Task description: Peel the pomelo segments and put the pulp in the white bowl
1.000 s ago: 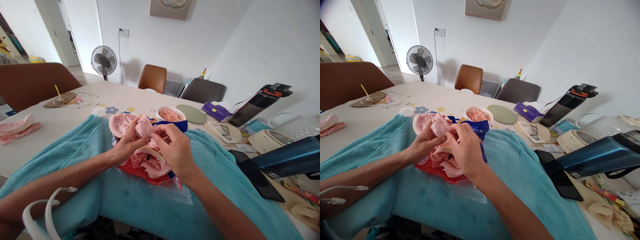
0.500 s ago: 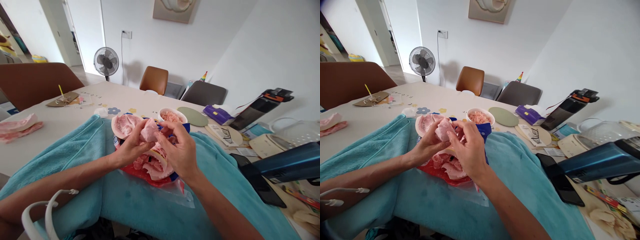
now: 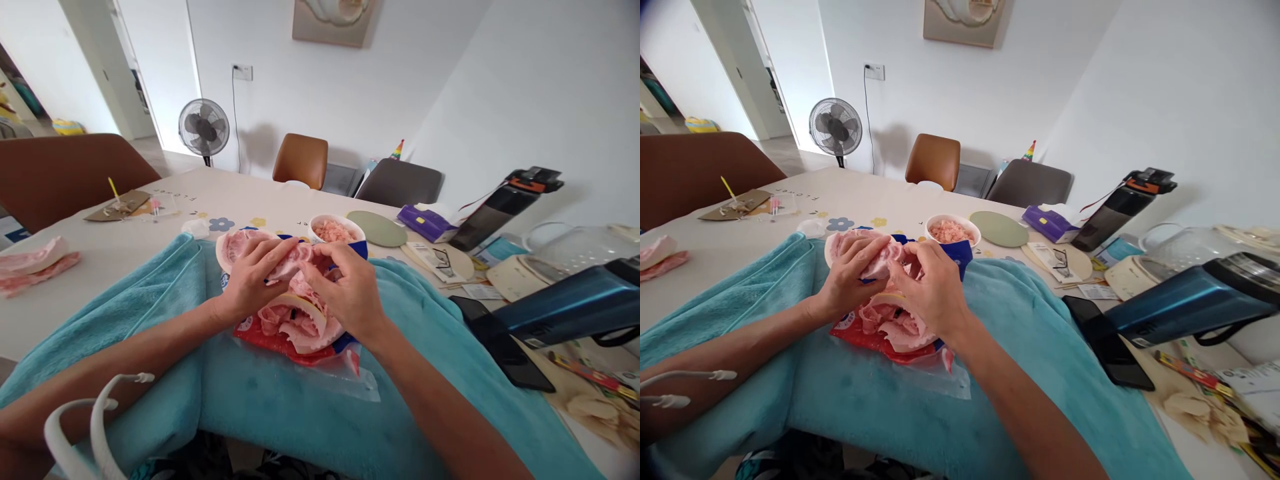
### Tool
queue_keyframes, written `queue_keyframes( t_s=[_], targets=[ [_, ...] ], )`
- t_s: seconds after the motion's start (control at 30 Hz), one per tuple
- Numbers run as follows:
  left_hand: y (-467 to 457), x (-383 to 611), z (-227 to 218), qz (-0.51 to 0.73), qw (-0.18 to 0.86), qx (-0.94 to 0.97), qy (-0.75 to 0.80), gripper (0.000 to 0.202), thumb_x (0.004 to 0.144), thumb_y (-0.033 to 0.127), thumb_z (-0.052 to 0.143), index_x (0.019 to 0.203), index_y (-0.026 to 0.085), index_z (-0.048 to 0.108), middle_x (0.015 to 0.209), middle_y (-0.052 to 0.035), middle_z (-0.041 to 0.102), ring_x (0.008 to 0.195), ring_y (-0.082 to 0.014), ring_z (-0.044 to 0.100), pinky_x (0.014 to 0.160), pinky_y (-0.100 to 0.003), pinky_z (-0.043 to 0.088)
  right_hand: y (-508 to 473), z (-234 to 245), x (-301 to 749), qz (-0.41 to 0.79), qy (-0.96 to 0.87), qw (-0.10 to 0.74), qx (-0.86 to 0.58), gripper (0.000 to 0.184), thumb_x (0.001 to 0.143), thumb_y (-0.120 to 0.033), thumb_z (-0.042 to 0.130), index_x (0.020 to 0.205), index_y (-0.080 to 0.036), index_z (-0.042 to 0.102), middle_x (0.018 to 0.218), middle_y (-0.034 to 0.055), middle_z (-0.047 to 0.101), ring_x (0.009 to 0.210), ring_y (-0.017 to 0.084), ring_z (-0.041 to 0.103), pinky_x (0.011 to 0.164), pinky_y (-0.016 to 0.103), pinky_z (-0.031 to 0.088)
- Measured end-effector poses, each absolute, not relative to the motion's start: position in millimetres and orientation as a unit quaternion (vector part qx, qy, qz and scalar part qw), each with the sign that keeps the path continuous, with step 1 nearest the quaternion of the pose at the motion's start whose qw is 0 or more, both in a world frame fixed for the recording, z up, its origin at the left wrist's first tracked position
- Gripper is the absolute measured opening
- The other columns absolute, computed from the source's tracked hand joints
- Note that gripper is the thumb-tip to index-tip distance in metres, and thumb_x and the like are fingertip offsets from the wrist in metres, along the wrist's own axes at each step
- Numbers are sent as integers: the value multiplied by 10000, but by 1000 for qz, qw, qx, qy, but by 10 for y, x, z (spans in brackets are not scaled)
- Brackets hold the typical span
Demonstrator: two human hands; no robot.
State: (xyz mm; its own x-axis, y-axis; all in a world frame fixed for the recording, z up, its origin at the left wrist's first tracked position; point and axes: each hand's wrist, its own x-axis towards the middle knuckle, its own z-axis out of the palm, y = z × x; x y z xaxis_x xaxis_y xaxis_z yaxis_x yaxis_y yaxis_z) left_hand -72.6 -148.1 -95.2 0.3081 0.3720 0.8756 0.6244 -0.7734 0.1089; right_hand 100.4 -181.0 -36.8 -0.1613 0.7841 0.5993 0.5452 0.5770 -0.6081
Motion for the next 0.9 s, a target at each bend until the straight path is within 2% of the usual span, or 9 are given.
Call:
queue_keyframes(
  t_s=[0.17, 0.3, 0.53, 0.63, 0.8, 0.9],
  targets=[
    [-1493, -752, -973, -473, 220, -792, -317, 686, 782, 91, 619, 1417, 240, 406, 1080, -85, 659, 1023, -245, 550, 949, -412, 429, -1820, -403, 982, 253, -734, 458, -433, 41, 824, -232, 517, 858, -210, 512, 667, -39, 580, 574, 103, 545, 557, 234, 445],
    [-1518, -753, -984, -466, 249, -787, -320, 723, 772, 78, 622, 1432, 247, 379, 1089, -88, 652, 1027, -253, 533, 961, -428, 414, -1827, -471, 935, 283, -712, 472, -435, 44, 804, -220, 482, 836, -225, 452, 627, -57, 542, 524, 98, 508, 523, 234, 413],
    [-1527, -710, -1028, -474, 177, -804, -312, 760, 773, 84, 606, 1464, 233, 327, 1137, -102, 642, 1037, -250, 548, 945, -416, 451, -1756, -512, 969, 246, -703, 492, -450, 72, 780, -172, 468, 736, -223, 446, 603, -56, 541, 519, 85, 493, 517, 221, 391],
    [-1514, -706, -1026, -470, 141, -812, -315, 778, 772, 99, 604, 1476, 228, 301, 1151, -98, 654, 1035, -247, 572, 914, -396, 482, -1740, -482, 993, 267, -705, 474, -455, 40, 798, -182, 464, 786, -211, 489, 624, -49, 570, 519, 85, 516, 510, 222, 403],
    [-1535, -729, -1007, -467, 167, -790, -361, 689, 770, 199, 657, 1408, 171, 398, 1058, -94, 703, 948, -240, 616, 827, -354, 514, -1776, -438, 975, 377, -630, 484, -475, 126, 782, -211, 520, 906, -203, 500, 578, -68, 563, 426, 87, 506, 389, 202, 403],
    [-1547, -753, -995, -458, 212, -785, -360, 565, 798, 228, 645, 1334, 158, 480, 1015, -91, 717, 925, -233, 614, 832, -348, 499, -1799, -422, 952, 482, -593, 447, -464, 160, 769, -234, 539, 923, -195, 514, 573, -68, 555, 403, 102, 510, 334, 221, 441]
  ],
)
